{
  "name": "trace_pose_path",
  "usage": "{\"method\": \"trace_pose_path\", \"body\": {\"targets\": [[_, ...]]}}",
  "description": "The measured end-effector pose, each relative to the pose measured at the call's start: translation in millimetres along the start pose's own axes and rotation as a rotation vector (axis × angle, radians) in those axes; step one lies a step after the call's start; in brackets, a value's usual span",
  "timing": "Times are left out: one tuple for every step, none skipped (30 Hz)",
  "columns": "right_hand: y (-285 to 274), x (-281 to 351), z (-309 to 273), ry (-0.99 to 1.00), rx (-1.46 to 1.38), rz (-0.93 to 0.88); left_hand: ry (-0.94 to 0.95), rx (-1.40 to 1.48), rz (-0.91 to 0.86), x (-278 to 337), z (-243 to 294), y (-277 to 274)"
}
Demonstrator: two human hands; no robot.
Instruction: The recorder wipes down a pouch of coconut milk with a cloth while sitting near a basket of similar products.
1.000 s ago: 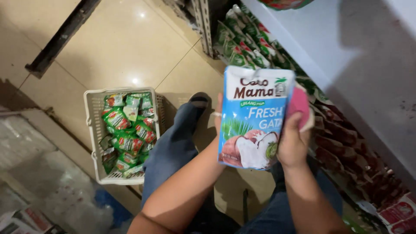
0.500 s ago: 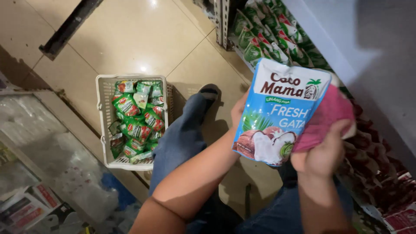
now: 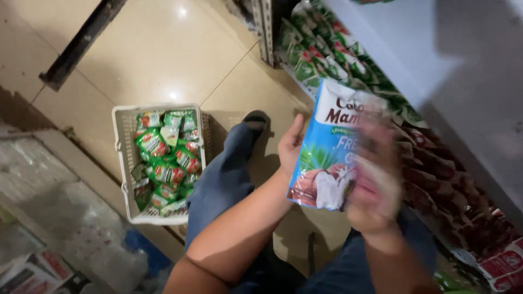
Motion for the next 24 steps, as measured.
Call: {"method": "trace_pose_path", "body": {"targets": [[22, -26, -19, -0.129, 0.110, -0.133, 0.163, -0.050, 0.228, 2, 11, -32], [45, -50, -37, -0.254, 0.219, -0.269, 0.330, -0.103, 0.453, 11, 21, -60], [44, -53, -36, -0.261, 0.223, -0.260, 0.325, -0.111, 0.447, 11, 20, -53], [44, -55, -33, -0.244, 0.207, -0.279, 0.298, -0.163, 0.476, 11, 18, -48], [43, -57, -31, -0.226, 0.195, -0.298, 0.269, -0.213, 0.504, 11, 15, -43], [41, -57, -31, -0.232, 0.202, -0.289, 0.260, -0.219, 0.497, 14, 14, -36], [41, -59, -27, -0.199, 0.202, -0.310, 0.231, -0.255, 0.524, 16, 12, -31], [41, -60, -23, -0.165, 0.203, -0.330, 0.203, -0.291, 0.550, 18, 11, -27], [41, -62, -17, -0.167, 0.209, -0.329, 0.198, -0.291, 0.545, 19, 8, -28], [39, -64, -11, -0.163, 0.197, -0.316, 0.169, -0.300, 0.569, 21, 4, -31], [39, -63, -5, -0.153, 0.180, -0.305, 0.143, -0.308, 0.600, 27, -1, -35], [35, -63, -7, -0.150, 0.182, -0.305, 0.140, -0.306, 0.602, 33, -4, -42], [31, -66, -7, -0.129, 0.169, -0.290, 0.084, -0.306, 0.631, 37, -7, -52], [28, -69, -6, -0.109, 0.157, -0.275, 0.028, -0.306, 0.661, 41, -10, -61], [27, -69, -7, -0.110, 0.161, -0.274, 0.024, -0.306, 0.658, 39, -12, -48], [25, -69, -6, -0.091, 0.185, -0.273, 0.044, -0.276, 0.673, 38, -14, -36], [23, -70, -5, -0.074, 0.210, -0.268, 0.061, -0.249, 0.685, 35, -14, -24], [23, -70, -8, -0.078, 0.217, -0.263, 0.054, -0.253, 0.680, 41, -7, -39], [22, -71, -10, -0.092, 0.224, -0.259, 0.030, -0.205, 0.574, 38, -3, -50], [21, -71, -11, -0.107, 0.231, -0.255, 0.005, -0.157, 0.469, 35, 1, -61], [22, -73, -12, -0.107, 0.237, -0.254, -0.001, -0.155, 0.466, 27, 1, -45], [24, -74, -14, -0.124, 0.245, -0.257, -0.004, -0.183, 0.403, 18, 1, -25], [26, -72, -17, -0.132, 0.251, -0.263, -0.006, -0.205, 0.347, 13, 0, -5], [25, -71, -18, -0.123, 0.254, -0.264, -0.009, -0.198, 0.353, 14, -4, -7]]}}
Point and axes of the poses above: each hand's wrist, its own x-axis away from the middle knuckle, its own y-axis out of the palm, z = x × y, the point moved 8 cm from there along -x, towards the middle knuckle, and after that the axes turned 8 degrees about -y, right-handed, at the moved point
